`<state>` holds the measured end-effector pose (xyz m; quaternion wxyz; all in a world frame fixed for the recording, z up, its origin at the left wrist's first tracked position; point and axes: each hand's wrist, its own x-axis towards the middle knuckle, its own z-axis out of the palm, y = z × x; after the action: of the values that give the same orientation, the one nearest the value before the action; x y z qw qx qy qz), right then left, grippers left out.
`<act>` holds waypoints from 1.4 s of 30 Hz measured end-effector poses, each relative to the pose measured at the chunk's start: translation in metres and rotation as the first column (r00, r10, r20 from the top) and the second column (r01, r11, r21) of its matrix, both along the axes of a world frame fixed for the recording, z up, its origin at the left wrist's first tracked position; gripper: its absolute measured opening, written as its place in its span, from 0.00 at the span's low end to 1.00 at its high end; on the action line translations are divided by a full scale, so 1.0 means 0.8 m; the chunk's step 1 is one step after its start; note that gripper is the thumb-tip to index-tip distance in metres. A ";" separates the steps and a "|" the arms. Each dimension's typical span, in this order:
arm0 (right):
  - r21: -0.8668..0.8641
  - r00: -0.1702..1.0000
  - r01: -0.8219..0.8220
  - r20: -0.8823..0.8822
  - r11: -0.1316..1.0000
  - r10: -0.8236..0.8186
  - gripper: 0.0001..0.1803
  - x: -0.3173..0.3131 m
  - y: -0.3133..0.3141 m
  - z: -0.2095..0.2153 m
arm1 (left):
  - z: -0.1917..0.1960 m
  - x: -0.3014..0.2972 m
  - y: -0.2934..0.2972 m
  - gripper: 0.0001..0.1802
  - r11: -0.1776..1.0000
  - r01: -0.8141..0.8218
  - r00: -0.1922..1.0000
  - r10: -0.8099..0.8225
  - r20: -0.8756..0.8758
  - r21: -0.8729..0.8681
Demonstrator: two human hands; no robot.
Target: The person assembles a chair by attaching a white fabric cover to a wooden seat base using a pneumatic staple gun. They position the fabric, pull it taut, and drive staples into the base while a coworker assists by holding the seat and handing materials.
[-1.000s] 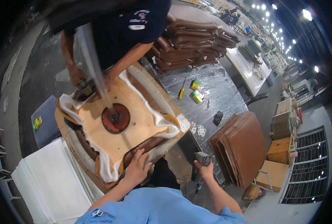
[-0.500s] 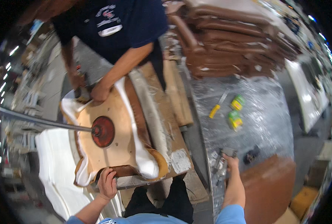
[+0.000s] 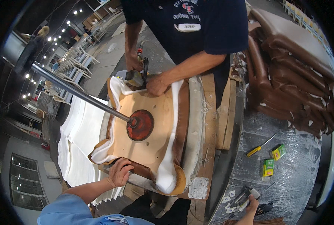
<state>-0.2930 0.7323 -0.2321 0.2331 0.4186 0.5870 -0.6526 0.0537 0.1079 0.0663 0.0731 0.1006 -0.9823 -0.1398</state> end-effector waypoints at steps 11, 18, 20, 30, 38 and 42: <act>0.662 0.926 -0.012 -0.276 0.750 0.258 0.35 0.049 -0.080 0.069 | -0.005 0.023 -0.017 0.19 0.999 0.032 0.992 -0.030 -0.123 0.009; 0.533 0.785 0.036 -0.539 0.846 0.306 0.30 0.164 -0.222 0.168 | -0.031 0.039 -0.035 0.13 0.984 0.114 0.939 -0.062 -0.338 0.136; 0.460 0.704 0.137 -0.668 0.877 0.240 0.27 0.213 -0.269 0.201 | -0.029 0.031 -0.035 0.09 0.953 0.153 0.913 -0.035 -0.405 0.262; 0.782 -0.065 0.130 -0.607 0.610 0.792 0.19 0.355 -0.600 0.363 | -0.002 0.125 -0.045 0.04 0.736 0.453 0.855 -0.198 -0.479 0.504; 0.945 0.062 0.141 -0.306 0.295 0.950 0.20 0.372 -0.623 0.336 | 0.041 0.220 -0.117 0.11 0.576 0.109 0.897 0.294 -0.330 0.810; 0.951 0.077 0.117 -0.295 0.285 0.953 0.21 0.372 -0.627 0.335 | 0.028 0.181 -0.204 0.10 0.745 -0.226 0.768 0.532 -0.355 0.627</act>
<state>0.0046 0.2308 0.0361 -0.1576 -0.2437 0.9252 -0.2446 0.1986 -0.0550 0.0885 0.3279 0.2818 -0.7986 -0.4187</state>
